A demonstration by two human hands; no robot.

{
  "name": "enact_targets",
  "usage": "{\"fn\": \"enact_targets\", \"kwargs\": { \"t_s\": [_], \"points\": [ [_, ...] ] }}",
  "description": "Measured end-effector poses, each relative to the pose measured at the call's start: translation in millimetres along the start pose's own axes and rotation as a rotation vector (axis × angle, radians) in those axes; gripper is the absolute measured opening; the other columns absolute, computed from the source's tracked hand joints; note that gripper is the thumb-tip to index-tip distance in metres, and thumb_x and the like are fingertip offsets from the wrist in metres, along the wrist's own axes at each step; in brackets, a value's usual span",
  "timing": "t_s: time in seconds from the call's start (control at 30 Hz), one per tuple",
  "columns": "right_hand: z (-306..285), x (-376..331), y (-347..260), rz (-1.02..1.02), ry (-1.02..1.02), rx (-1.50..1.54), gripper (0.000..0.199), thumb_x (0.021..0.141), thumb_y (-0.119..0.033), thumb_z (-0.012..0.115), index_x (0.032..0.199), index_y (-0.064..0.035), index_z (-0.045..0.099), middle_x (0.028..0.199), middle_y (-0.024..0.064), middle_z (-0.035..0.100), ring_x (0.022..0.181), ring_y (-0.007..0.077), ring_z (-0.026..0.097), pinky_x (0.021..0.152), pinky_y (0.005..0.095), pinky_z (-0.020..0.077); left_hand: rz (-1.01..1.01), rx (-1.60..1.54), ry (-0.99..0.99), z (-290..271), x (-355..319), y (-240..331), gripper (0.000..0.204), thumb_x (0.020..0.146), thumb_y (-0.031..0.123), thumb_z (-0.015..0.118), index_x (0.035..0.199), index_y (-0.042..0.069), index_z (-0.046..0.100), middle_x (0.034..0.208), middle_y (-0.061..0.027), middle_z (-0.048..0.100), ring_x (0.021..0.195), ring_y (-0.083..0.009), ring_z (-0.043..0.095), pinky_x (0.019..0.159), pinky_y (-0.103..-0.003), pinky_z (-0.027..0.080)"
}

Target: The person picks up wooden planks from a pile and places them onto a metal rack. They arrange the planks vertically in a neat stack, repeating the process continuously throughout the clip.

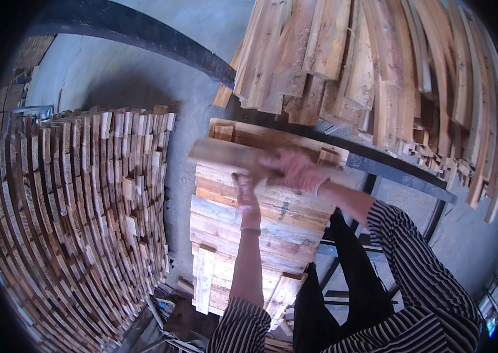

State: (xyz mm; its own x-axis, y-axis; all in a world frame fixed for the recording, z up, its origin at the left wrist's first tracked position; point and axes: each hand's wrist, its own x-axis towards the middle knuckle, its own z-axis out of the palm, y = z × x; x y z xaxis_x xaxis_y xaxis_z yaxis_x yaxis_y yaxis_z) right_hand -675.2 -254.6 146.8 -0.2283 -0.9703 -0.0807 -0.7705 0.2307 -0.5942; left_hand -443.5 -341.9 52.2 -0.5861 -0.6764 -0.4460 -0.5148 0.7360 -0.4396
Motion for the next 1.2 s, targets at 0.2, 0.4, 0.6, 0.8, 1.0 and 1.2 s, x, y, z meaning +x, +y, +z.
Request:
{"fn": "enact_targets", "kwargs": {
  "t_s": [0.2,0.4,0.6,0.8,1.0,1.2],
  "points": [
    [15,26,71,0.069,0.039,-0.241,0.054,0.09,-0.051,0.065,0.142,-0.0418,0.055,0.149,0.0134,0.044,0.123,0.0363,0.052,0.1,0.0505,0.0432,-0.246,-0.86,-0.365,-65,-28,13,0.153,0.065,0.067,0.084,0.158,0.004,-0.019,0.165,-0.0313,-0.01,0.152,-0.0488,-0.014,0.123,-0.06,0.0],
    [24,36,63,0.083,-0.208,-0.241,0.047,0.1,-0.03,0.052,0.145,-0.0448,0.05,0.155,0.0128,0.037,0.124,0.0374,0.051,0.099,0.0524,0.0445,-0.252,-0.879,-0.407,-50,-31,8,0.154,0.065,0.068,0.082,0.156,0.001,-0.023,0.164,-0.0324,-0.009,0.152,-0.0515,-0.01,0.119,-0.065,-0.001],
    [10,44,81,0.332,-0.4,-0.108,0.049,0.102,-0.032,0.047,0.15,-0.0411,0.044,0.156,0.0138,0.038,0.135,0.041,0.046,0.106,0.0523,0.0426,-0.393,-0.904,0.141,-100,21,26,0.122,0.074,0.063,0.081,0.16,0.004,0.018,0.159,-0.0346,0.019,0.146,-0.0554,0.02,0.117,-0.061,0.027],
    [12,51,49,0.148,-0.381,-0.169,0.047,0.102,-0.035,0.05,0.149,-0.0392,0.045,0.165,0.0135,0.027,0.148,0.0386,0.032,0.117,0.0525,0.0334,-0.182,-1.335,0.4,-263,158,-50,0.064,0.09,0.035,0.077,0.138,0.001,0.053,0.135,-0.0247,0.059,0.123,-0.036,0.059,0.099,-0.042,0.049],
    [7,-15,33,-0.019,-0.123,0.109,0.058,0.096,-0.019,0.064,0.15,-0.0282,0.044,0.161,0.0189,0.032,0.144,0.0363,0.041,0.117,0.048,0.0394,-0.083,-0.628,0.512,-249,175,10,0.046,0.087,0.032,0.076,0.123,0.011,0.057,0.113,-0.0146,0.061,0.106,-0.034,0.062,0.091,-0.044,0.051],
    [-53,-72,-2,0.166,-0.444,0.489,0.061,0.093,-0.024,0.068,0.148,-0.0149,0.044,0.145,0.0185,0.051,0.125,0.038,0.056,0.101,0.0458,0.0494,-0.212,-1.122,0.528,-223,186,28,0.083,0.078,0.03,0.082,0.147,0.01,0.041,0.129,-0.0248,0.052,0.118,-0.0459,0.055,0.099,-0.051,0.047]
  ]
}}
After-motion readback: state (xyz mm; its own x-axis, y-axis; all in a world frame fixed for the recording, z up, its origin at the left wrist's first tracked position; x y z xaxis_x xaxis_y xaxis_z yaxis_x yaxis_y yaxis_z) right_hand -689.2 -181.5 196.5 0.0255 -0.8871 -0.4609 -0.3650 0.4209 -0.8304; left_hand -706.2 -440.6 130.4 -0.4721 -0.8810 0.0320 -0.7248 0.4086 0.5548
